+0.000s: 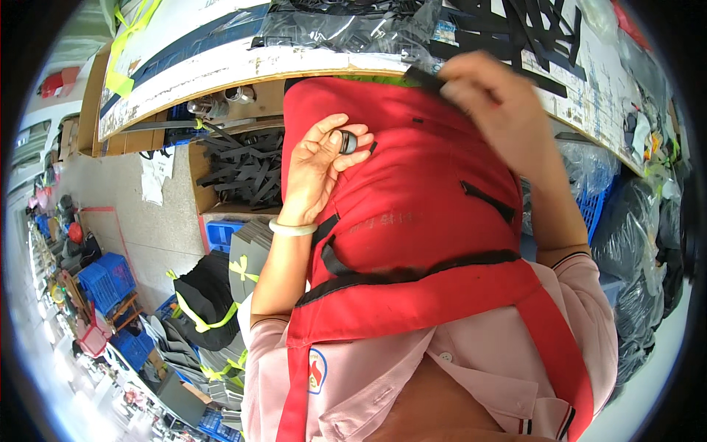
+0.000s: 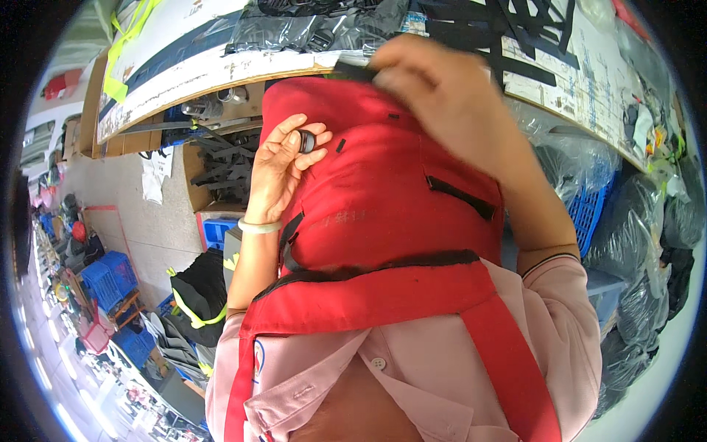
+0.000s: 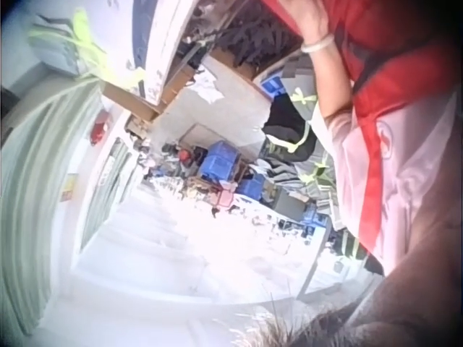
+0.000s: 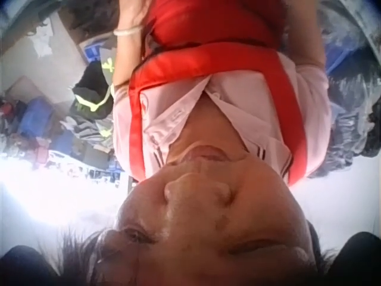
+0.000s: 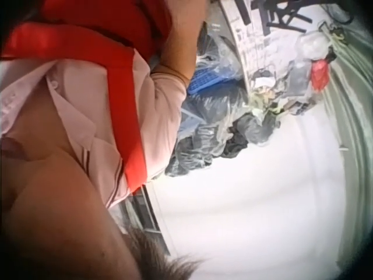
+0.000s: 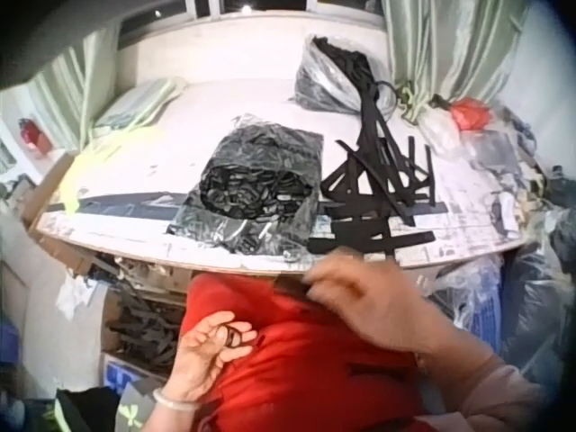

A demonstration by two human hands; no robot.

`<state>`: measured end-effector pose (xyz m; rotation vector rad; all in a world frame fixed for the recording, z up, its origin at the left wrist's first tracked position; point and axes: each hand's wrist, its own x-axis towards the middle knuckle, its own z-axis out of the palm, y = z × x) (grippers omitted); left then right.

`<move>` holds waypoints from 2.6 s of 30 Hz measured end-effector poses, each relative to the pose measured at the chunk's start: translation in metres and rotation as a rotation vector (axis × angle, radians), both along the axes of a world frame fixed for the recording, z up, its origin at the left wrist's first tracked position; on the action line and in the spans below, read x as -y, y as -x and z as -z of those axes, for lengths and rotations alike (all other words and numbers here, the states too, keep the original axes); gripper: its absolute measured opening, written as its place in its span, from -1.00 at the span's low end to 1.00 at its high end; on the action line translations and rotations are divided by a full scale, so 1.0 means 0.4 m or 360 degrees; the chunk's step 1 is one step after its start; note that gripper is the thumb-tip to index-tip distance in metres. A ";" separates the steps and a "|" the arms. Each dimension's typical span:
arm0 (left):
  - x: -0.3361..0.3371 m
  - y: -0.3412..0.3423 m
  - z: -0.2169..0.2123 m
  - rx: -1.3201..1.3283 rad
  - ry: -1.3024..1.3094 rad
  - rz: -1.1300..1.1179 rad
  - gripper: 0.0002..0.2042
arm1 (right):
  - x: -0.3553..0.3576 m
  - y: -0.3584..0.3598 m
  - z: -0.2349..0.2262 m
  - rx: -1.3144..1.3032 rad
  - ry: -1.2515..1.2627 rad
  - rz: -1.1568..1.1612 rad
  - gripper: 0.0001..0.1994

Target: Assembling small plastic buckles and components at a workstation.

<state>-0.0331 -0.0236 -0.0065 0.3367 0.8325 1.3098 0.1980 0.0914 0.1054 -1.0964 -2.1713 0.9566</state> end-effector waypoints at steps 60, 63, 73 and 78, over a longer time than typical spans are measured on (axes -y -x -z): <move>0.026 -0.062 0.070 -0.0529 0.0066 -0.0325 -0.74 | 0.098 -0.002 0.166 -0.0143 0.0929 -0.1259 -0.76; 0.027 -0.066 0.052 -0.0575 0.0094 -0.0203 -0.74 | 0.127 0.012 0.183 0.0032 0.0711 -0.0854 -0.79; 0.029 -0.083 0.051 -0.0908 -0.0200 -0.0307 -0.79 | 0.092 0.095 0.243 -0.0519 0.1681 -0.0214 -0.81; 0.027 -0.086 0.050 -0.0922 -0.0256 -0.0368 -0.79 | 0.090 0.095 0.254 -0.0587 0.1855 -0.0123 -0.82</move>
